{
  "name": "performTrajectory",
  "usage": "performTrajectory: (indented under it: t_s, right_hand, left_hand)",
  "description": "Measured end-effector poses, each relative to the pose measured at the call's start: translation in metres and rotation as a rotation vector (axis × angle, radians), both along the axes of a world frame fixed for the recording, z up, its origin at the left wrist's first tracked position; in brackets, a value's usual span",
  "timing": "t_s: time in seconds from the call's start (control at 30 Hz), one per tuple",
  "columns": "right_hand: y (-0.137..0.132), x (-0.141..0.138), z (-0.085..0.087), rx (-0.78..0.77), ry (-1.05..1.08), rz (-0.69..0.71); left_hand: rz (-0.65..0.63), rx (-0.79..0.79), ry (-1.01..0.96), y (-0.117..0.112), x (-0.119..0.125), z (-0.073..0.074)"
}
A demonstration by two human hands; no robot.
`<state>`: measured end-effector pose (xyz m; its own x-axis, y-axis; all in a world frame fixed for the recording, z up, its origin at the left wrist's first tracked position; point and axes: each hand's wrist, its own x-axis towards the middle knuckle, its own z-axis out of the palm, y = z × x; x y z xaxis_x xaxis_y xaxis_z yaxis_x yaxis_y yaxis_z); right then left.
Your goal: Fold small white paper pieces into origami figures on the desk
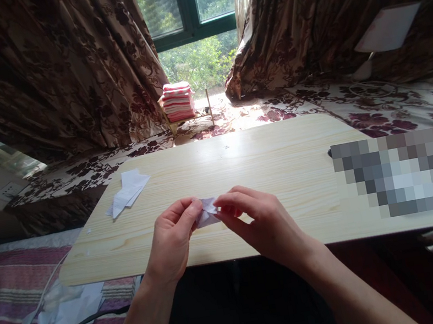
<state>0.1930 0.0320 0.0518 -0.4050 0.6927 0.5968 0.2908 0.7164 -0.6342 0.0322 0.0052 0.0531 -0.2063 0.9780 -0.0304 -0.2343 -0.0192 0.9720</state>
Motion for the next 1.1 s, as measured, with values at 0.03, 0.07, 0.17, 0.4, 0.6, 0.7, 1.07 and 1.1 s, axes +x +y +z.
performTrajectory:
  t_s: [0.03, 0.07, 0.17, 0.4, 0.6, 0.7, 1.07, 1.1]
  right_hand:
    - [0.000, 0.001, 0.000, 0.004, -0.007, 0.010]
    - [0.000, 0.001, -0.001, 0.004, -0.013, 0.023]
    - [-0.002, 0.001, -0.002, -0.013, -0.021, 0.052]
    - [-0.004, -0.003, -0.002, -0.101, 0.020, -0.024]
    - [-0.003, -0.006, 0.000, -0.293, 0.105, -0.049]
    - [-0.002, -0.007, 0.000, -0.358, 0.158, -0.051]
    - [0.002, -0.009, -0.010, -0.573, 0.294, 0.002]
    - [0.002, -0.009, -0.010, -0.579, 0.296, 0.004]
  left_hand:
    - [-0.003, -0.001, 0.001, 0.000, 0.000, 0.001]
    - [-0.004, -0.002, -0.002, 0.000, 0.001, 0.002]
    - [-0.004, 0.006, -0.014, -0.001, 0.003, 0.004]
    - [0.026, 0.029, 0.016, -0.005, 0.006, 0.006]
    - [0.020, 0.042, 0.035, -0.007, 0.008, 0.006]
    - [0.019, 0.029, 0.040, -0.007, 0.008, 0.006]
    - [0.014, 0.039, 0.051, -0.007, 0.008, 0.004]
    - [0.013, 0.036, 0.052, -0.007, 0.008, 0.004]
